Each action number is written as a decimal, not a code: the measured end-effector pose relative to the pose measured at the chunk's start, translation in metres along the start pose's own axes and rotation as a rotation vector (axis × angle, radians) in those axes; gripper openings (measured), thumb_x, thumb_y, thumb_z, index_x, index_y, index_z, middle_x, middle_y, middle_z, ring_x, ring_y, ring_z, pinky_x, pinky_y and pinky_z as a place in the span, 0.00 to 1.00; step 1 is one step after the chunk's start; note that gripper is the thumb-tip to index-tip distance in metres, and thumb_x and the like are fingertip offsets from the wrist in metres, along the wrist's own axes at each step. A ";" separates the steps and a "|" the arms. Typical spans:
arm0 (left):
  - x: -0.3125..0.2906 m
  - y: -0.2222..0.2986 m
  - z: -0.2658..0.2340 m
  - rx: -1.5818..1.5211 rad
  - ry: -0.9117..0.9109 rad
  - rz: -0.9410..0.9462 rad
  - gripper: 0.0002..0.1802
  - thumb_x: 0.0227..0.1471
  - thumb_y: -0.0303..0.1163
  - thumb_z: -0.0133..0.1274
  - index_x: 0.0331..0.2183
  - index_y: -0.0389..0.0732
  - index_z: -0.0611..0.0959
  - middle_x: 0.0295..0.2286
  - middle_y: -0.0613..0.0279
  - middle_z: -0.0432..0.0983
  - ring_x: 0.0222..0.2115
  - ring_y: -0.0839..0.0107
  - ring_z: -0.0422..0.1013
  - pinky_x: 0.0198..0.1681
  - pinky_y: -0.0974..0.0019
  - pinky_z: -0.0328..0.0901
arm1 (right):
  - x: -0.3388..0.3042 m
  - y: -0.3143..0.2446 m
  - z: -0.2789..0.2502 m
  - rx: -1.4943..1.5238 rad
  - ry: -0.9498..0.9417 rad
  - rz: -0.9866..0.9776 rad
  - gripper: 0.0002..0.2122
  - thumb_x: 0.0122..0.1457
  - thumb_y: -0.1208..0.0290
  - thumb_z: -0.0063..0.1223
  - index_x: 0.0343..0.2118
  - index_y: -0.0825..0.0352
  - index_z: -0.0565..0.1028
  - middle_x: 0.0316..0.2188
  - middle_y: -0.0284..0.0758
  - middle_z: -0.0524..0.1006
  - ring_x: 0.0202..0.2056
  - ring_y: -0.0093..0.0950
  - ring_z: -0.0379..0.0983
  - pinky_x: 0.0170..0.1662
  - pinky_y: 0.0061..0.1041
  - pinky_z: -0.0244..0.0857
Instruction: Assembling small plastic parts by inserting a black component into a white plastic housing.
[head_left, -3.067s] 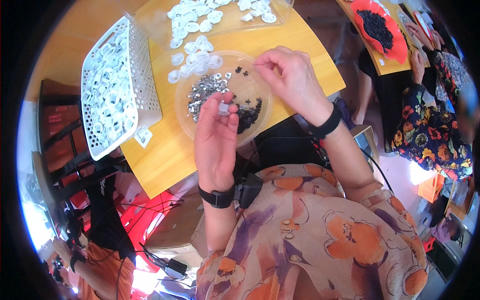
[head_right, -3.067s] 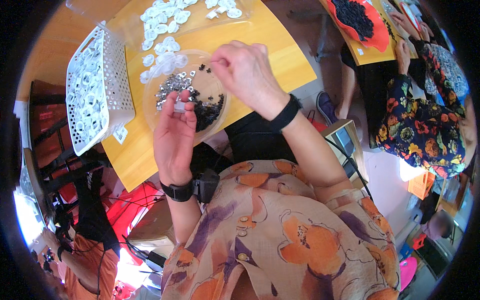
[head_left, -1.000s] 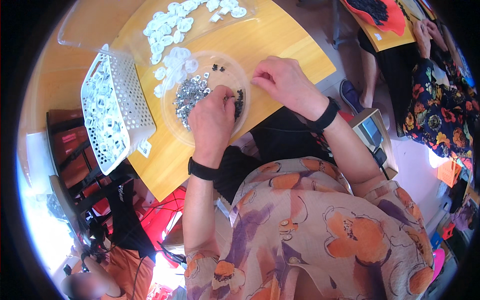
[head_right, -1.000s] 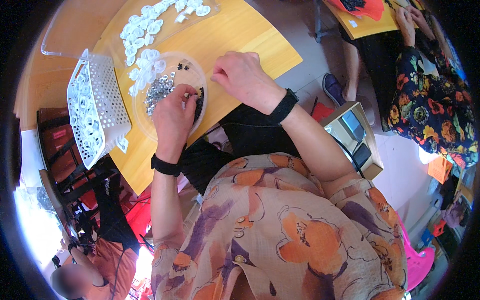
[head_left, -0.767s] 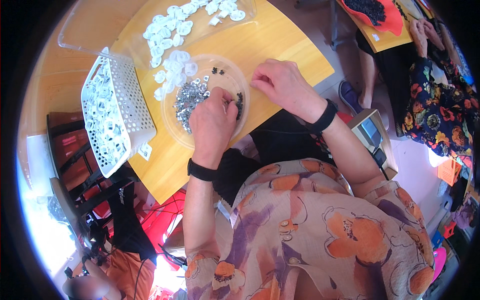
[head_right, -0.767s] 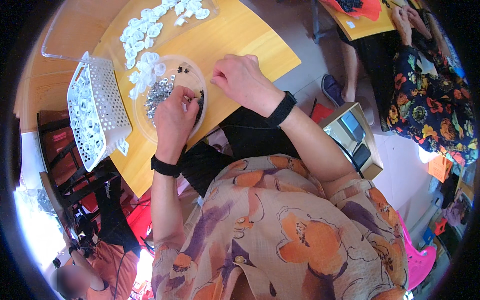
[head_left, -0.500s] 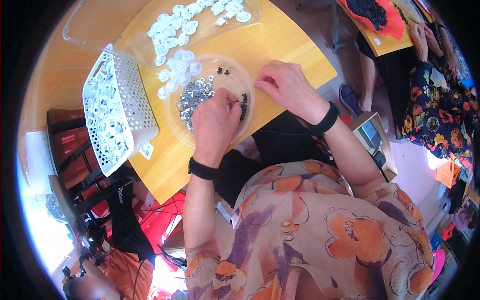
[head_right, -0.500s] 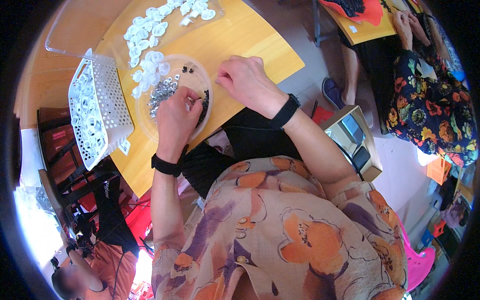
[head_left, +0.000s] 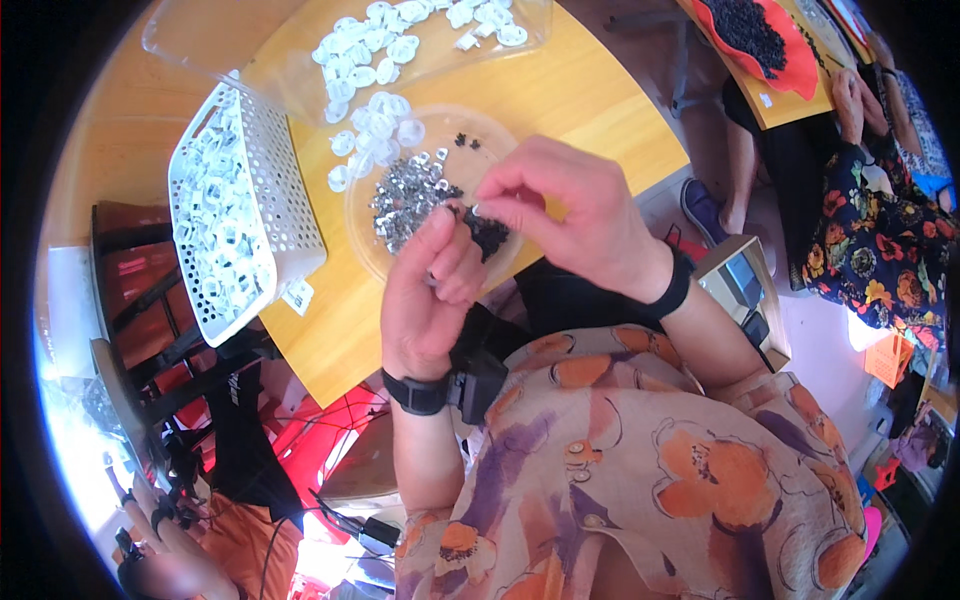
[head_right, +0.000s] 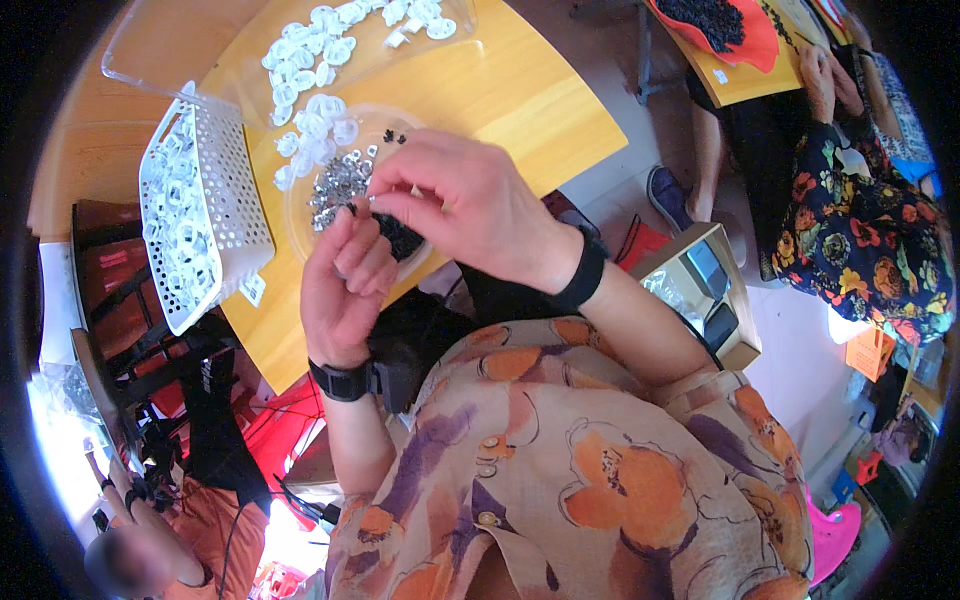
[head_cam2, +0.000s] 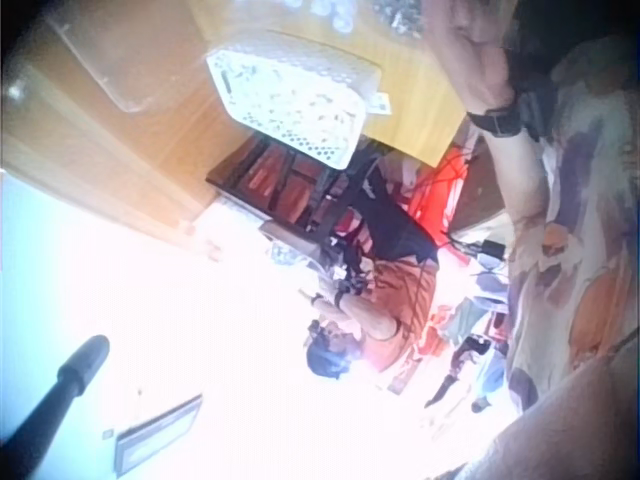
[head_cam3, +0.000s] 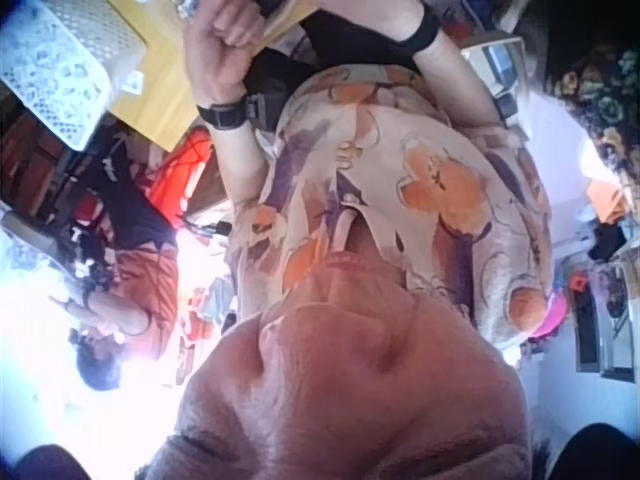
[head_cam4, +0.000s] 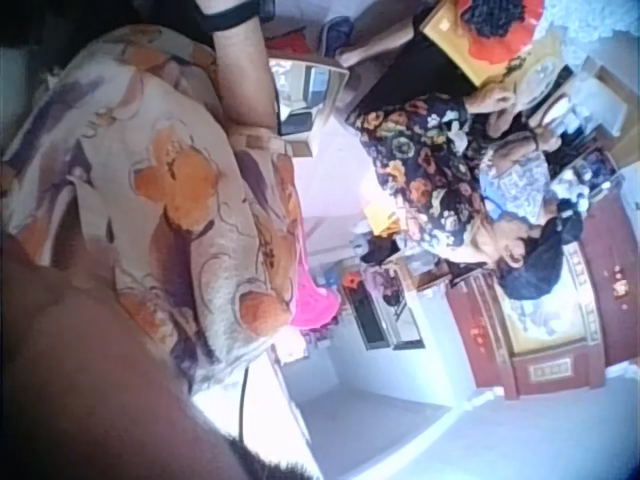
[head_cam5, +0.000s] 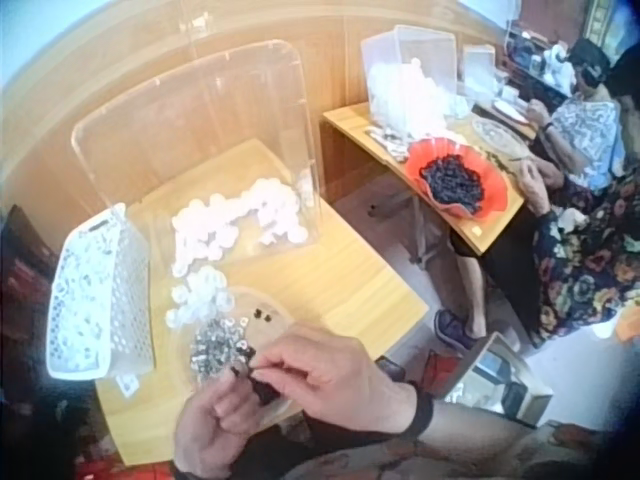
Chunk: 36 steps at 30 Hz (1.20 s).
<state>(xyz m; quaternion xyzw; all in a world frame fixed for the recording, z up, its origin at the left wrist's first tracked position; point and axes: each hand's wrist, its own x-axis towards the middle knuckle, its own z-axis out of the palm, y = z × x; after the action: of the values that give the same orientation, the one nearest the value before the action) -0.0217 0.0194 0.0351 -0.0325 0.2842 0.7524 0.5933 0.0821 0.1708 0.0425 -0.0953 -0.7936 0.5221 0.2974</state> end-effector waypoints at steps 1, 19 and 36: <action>0.001 -0.001 0.000 -0.075 -0.023 -0.015 0.09 0.62 0.33 0.41 0.36 0.38 0.72 0.15 0.75 0.55 0.14 0.84 0.50 0.17 0.77 0.47 | 0.000 0.002 0.004 -0.024 -0.005 -0.071 0.05 0.50 0.76 0.58 0.29 0.67 0.74 0.24 0.35 0.73 0.25 0.31 0.71 0.28 0.25 0.64; -0.008 -0.016 0.008 0.446 0.310 0.305 0.08 0.59 0.35 0.48 0.31 0.42 0.74 0.16 0.75 0.58 0.15 0.86 0.51 0.17 0.78 0.44 | 0.005 0.009 0.013 -0.430 -0.072 -0.460 0.06 0.51 0.72 0.53 0.32 0.62 0.72 0.24 0.30 0.68 0.28 0.30 0.69 0.34 0.26 0.62; -0.004 -0.020 0.008 0.673 0.439 0.537 0.06 0.56 0.33 0.52 0.33 0.41 0.78 0.18 0.76 0.64 0.17 0.88 0.53 0.19 0.79 0.43 | 0.001 0.003 0.018 -0.025 -0.091 -0.004 0.05 0.53 0.74 0.54 0.28 0.69 0.73 0.20 0.40 0.73 0.23 0.39 0.72 0.25 0.29 0.64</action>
<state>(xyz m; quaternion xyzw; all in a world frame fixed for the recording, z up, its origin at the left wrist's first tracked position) -0.0003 0.0223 0.0357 0.0777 0.6289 0.7206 0.2815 0.0704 0.1585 0.0353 -0.0735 -0.8130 0.5153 0.2610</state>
